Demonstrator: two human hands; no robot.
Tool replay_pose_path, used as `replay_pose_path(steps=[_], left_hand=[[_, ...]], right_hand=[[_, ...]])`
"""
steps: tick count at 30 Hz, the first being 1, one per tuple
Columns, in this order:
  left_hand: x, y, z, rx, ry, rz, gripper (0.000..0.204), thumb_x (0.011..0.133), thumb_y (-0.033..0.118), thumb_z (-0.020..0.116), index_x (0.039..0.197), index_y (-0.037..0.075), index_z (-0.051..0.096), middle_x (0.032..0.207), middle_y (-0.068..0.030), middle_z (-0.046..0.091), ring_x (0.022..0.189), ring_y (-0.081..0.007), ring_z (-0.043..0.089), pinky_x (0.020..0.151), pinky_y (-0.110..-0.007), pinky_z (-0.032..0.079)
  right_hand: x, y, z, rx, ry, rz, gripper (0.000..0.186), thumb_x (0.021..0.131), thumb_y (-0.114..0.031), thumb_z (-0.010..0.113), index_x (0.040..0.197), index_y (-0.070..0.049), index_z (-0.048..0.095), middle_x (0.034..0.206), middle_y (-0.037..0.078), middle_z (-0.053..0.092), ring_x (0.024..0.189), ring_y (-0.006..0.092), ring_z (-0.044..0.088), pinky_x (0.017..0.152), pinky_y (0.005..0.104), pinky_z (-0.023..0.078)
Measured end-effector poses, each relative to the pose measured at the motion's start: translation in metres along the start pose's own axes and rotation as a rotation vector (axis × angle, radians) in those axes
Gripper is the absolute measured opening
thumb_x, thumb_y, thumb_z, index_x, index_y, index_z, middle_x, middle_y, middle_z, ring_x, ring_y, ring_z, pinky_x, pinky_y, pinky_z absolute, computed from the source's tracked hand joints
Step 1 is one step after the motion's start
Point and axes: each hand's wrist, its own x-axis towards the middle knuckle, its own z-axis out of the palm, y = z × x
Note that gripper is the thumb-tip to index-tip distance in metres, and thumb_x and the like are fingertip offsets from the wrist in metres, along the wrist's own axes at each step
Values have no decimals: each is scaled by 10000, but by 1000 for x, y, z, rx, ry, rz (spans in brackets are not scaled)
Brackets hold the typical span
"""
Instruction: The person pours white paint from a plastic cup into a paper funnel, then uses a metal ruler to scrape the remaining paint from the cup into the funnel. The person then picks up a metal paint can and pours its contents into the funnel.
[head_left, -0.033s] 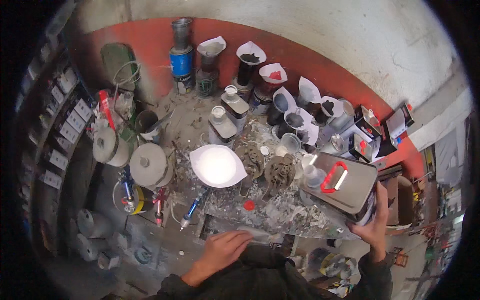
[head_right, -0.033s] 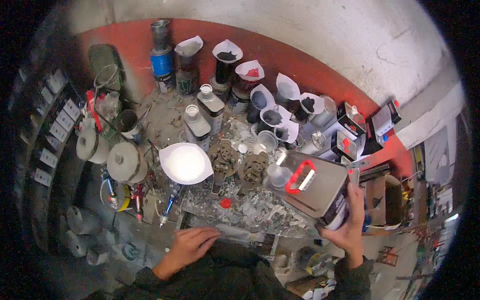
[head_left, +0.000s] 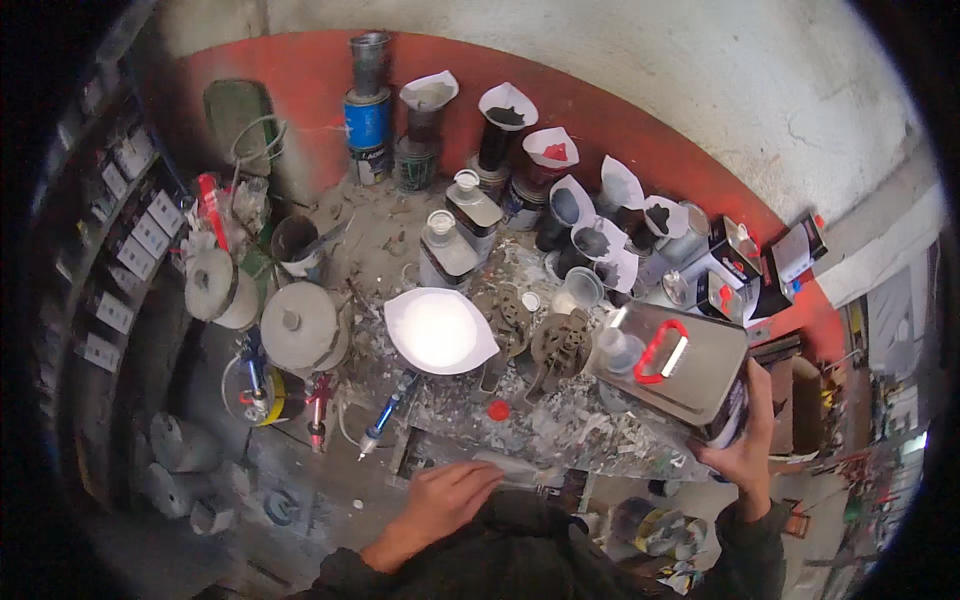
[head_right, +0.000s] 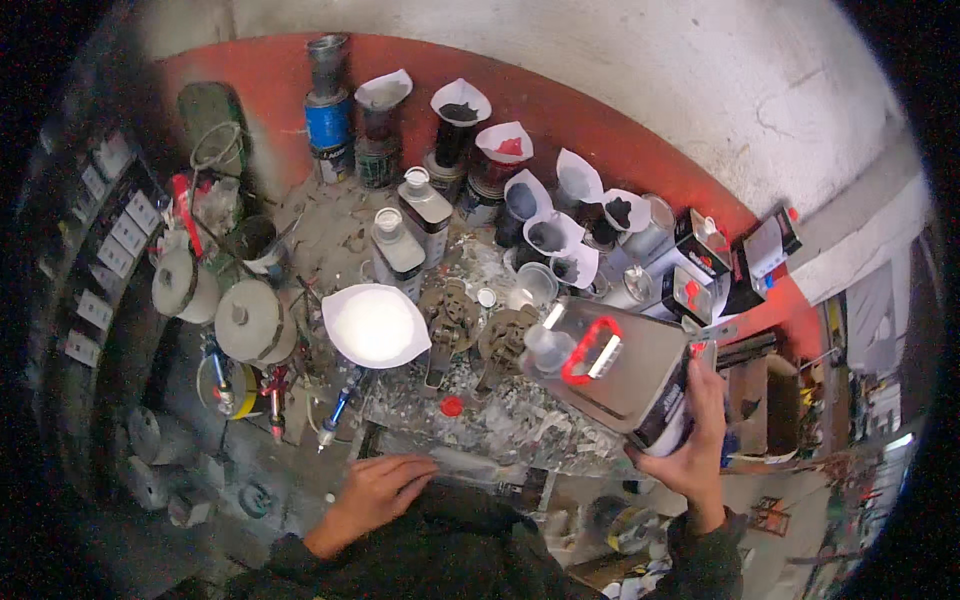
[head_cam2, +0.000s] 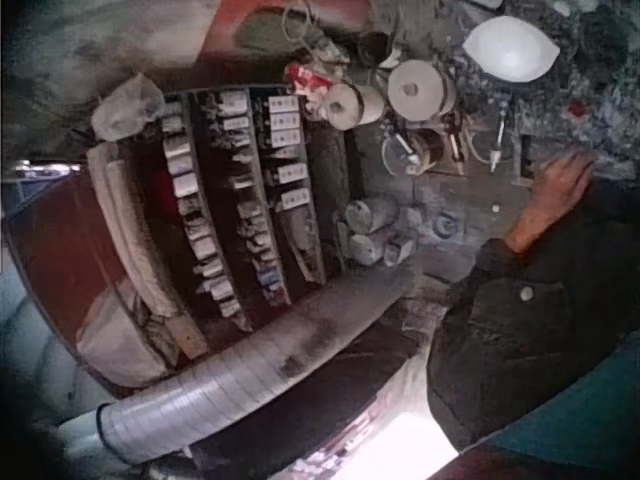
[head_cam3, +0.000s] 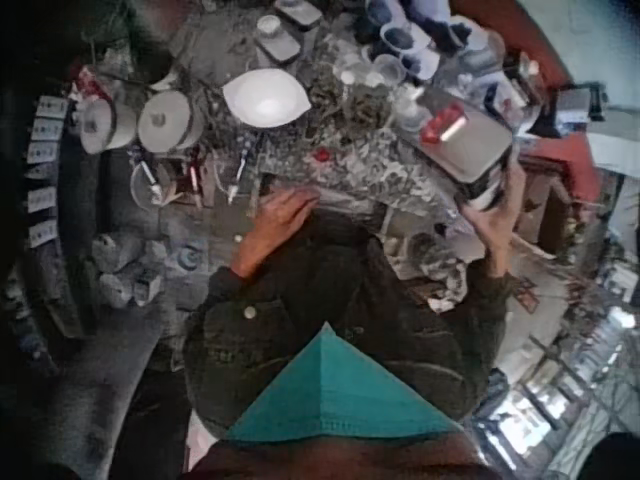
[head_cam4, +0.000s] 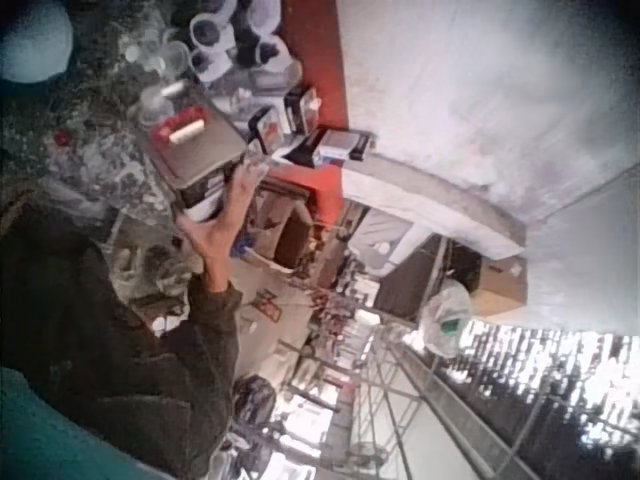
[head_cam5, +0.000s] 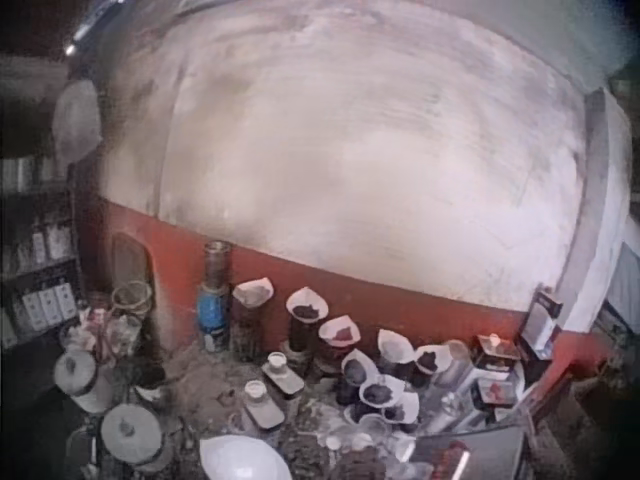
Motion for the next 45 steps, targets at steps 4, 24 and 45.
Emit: replay_pose_path(steps=[4,24,45], left_hand=[[-17,-14,-10,1,-29,-69,214,867,111,778,1080,114,760,1060,-48,763,918,-225,753,784,-345,612],[-22,-42,-21,-24,148,-72,160,860,152,782,1014,116,756,964,-32,758,819,-207,740,697,-333,593],[-23,-47,-22,-49,145,-102,153,861,135,774,1012,113,755,973,-34,759,828,-209,743,702,-334,598]], right_hand=[[48,-36,10,-24,-97,-137,1132,516,-215,912,1537,-101,439,1369,221,517,1236,415,538,1043,484,444],[124,-95,29,-263,-301,-307,1066,445,-257,891,1456,-137,575,1347,213,522,1189,418,541,988,493,466],[139,-114,29,-283,-341,-338,1067,427,-228,881,1452,-202,587,1358,217,534,1215,447,532,1030,525,440]])
